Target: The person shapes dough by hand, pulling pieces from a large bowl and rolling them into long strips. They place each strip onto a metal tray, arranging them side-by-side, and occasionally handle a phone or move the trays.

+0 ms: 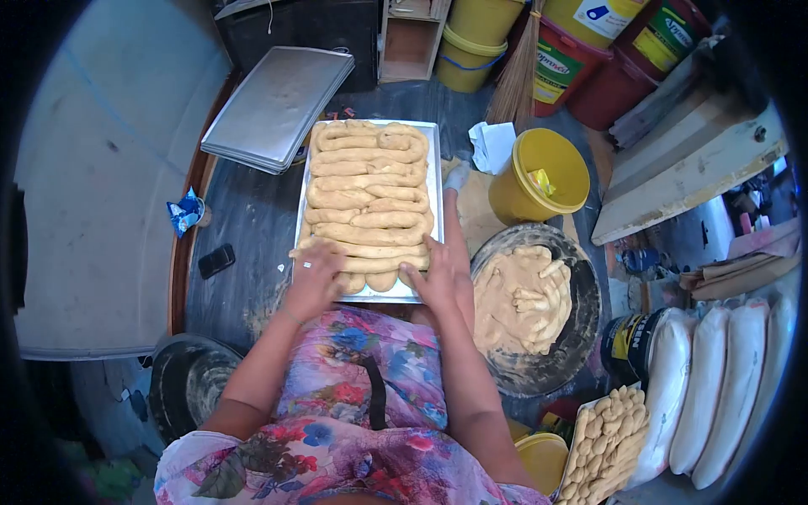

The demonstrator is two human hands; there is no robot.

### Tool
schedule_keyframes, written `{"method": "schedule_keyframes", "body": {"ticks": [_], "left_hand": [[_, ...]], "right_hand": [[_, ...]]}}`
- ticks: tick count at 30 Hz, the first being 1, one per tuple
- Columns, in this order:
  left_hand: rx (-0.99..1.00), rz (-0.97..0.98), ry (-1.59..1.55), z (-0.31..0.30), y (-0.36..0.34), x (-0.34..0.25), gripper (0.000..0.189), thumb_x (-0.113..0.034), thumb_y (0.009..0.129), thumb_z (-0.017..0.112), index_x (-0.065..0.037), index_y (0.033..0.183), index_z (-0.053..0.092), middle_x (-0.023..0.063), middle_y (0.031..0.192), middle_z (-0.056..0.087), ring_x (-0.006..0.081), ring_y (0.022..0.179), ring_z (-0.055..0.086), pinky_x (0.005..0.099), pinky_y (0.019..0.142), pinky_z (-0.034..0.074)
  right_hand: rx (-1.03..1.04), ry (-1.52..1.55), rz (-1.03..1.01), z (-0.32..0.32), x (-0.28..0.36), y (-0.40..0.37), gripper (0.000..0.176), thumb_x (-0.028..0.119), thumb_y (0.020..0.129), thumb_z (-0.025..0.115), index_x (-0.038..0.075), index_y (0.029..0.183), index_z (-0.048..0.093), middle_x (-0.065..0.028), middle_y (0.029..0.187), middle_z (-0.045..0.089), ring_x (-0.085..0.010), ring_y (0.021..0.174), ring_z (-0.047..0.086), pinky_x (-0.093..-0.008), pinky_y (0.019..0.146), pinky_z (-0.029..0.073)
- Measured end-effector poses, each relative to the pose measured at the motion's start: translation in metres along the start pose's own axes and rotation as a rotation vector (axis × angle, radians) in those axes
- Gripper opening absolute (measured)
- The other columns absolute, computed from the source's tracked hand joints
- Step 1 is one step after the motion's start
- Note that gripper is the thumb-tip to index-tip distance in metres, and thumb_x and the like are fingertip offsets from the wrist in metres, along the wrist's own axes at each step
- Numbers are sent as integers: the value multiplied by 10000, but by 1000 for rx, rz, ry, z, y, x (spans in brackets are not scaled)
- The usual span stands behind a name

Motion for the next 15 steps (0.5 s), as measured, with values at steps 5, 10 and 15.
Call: {"method": "schedule_keyframes", "body": {"ticks": [5,10,15], "left_hand": [[103,-29,214,19,16,-7,619,-425,875,484,-140,1399,316,157,1447,268,342,1364,176,497,1101,94],[99,-302,108,15,26,7,637,-449,910,412,-73,1407,279,190,1470,200,357,1370,151,507,1101,79],[122,-694,43,26,21,74,667,-503,942,274,-47,1424,205,197,1483,153,354,1382,99,516,1101,69]], "right_hand": [[-33,-75,-24,6,-2,1,749,293,732,697,35,1342,348,-220,1295,402,-357,1206,384,-489,1046,220],[75,-232,-196,2,45,1,789,337,774,622,79,1417,245,-219,1449,229,-338,1363,189,-568,1076,25],[193,-439,-208,33,46,0,743,492,856,481,85,1425,233,-164,1473,221,-314,1374,173,-580,1070,5]]}}
Point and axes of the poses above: each hand's wrist, its own y-axis towards the middle knuckle, its own z-axis out of the palm, x = y × z, the point moved 2 cm from there along y, towards the middle knuckle
